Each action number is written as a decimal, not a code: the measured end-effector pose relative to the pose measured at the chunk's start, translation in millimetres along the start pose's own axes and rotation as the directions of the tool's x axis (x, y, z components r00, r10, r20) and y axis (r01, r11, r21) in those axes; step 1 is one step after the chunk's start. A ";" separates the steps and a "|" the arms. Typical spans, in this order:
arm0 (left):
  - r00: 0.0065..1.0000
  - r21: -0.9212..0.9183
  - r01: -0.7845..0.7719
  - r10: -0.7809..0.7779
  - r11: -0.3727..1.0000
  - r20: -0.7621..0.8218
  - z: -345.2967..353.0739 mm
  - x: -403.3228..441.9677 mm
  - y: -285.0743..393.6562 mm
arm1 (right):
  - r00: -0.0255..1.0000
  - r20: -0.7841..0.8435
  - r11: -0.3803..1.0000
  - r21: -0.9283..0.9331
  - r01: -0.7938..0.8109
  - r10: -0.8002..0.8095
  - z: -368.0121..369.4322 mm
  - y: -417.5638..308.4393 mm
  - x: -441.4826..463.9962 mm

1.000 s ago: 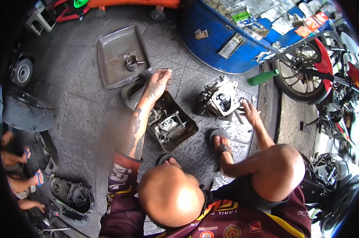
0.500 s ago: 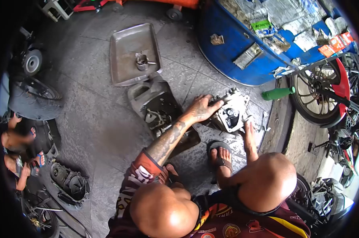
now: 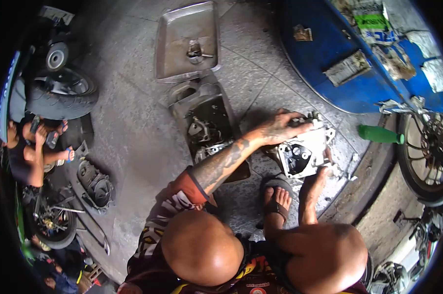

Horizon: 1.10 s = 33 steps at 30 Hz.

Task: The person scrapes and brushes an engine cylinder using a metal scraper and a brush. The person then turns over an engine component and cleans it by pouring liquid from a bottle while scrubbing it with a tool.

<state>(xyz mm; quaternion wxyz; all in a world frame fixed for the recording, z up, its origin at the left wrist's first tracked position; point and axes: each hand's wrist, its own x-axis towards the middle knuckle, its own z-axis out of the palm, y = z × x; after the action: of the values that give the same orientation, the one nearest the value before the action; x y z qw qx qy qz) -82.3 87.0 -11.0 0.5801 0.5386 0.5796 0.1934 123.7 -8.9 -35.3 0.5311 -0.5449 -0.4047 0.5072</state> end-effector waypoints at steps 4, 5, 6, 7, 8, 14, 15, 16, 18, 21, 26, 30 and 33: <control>0.999 -0.202 -0.043 0.048 0.979 0.023 4.6 0.2 5.0 | 0.998 -0.022 0.998 -0.004 -0.058 0.058 3.7 -10.5 0.0; 0.998 -0.248 -0.053 0.060 0.967 0.020 4.1 -1.4 9.2 | 0.998 -0.006 0.997 0.045 -0.060 0.060 6.4 -12.8 -0.1; 0.998 -0.281 -0.042 0.053 0.959 0.031 3.5 -4.5 14.7 | 0.998 0.011 0.994 0.093 -0.059 0.059 8.3 -14.4 -0.6; 0.995 -0.345 -0.081 0.097 0.935 0.028 4.8 -4.7 14.5 | 0.999 0.001 0.995 0.080 -0.054 0.054 10.1 -16.7 -0.1; 0.997 -0.353 -0.073 0.081 0.933 0.008 6.7 -7.6 15.7 | 0.999 -0.010 0.996 0.068 -0.049 0.050 11.8 -18.7 0.4; 0.987 -0.535 -0.159 0.135 0.830 -0.085 14.9 -31.8 9.7 | 0.998 0.035 0.995 0.077 -0.058 0.055 13.2 -34.8 -2.2; 0.980 -0.519 -0.198 0.149 0.832 -0.135 11.6 -40.5 11.2 | 0.998 0.033 0.996 0.076 -0.051 0.049 14.4 -39.1 -2.7; 0.978 -0.517 -0.206 0.157 0.831 -0.136 6.3 -49.0 12.0 | 0.998 0.062 0.999 0.034 -0.016 0.014 17.4 -43.2 -1.6; 0.939 -0.316 -0.247 0.147 0.916 -0.309 -5.4 -69.3 13.8 | 0.994 0.106 0.997 -0.061 0.047 -0.040 25.3 -53.5 0.6; 0.878 -0.523 -0.385 0.127 0.761 -0.462 -27.7 -107.7 12.6 | 0.945 0.296 0.980 -0.094 0.175 -0.141 55.3 -70.8 13.3; 0.567 -0.361 -0.478 -0.032 0.801 -0.823 -69.4 -159.7 -26.7 | 0.644 0.658 0.877 0.053 0.478 -0.391 158.9 -100.2 49.5; 0.368 -0.265 -0.437 -0.098 0.860 -0.925 -79.5 -170.0 -63.2 | 0.472 0.798 0.887 0.160 0.433 -0.374 228.6 -87.6 64.3; 0.288 -0.208 -0.405 -0.091 0.890 -0.953 -74.5 -167.8 -80.7 | 0.449 0.827 0.888 0.123 0.442 -0.338 250.1 -77.0 64.7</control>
<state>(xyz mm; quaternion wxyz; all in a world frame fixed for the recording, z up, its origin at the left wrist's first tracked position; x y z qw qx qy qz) -222.6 -53.4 17.2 0.2024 0.2396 0.6944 0.6477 -104.3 104.9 52.6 0.3464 -0.1597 -0.7476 0.5436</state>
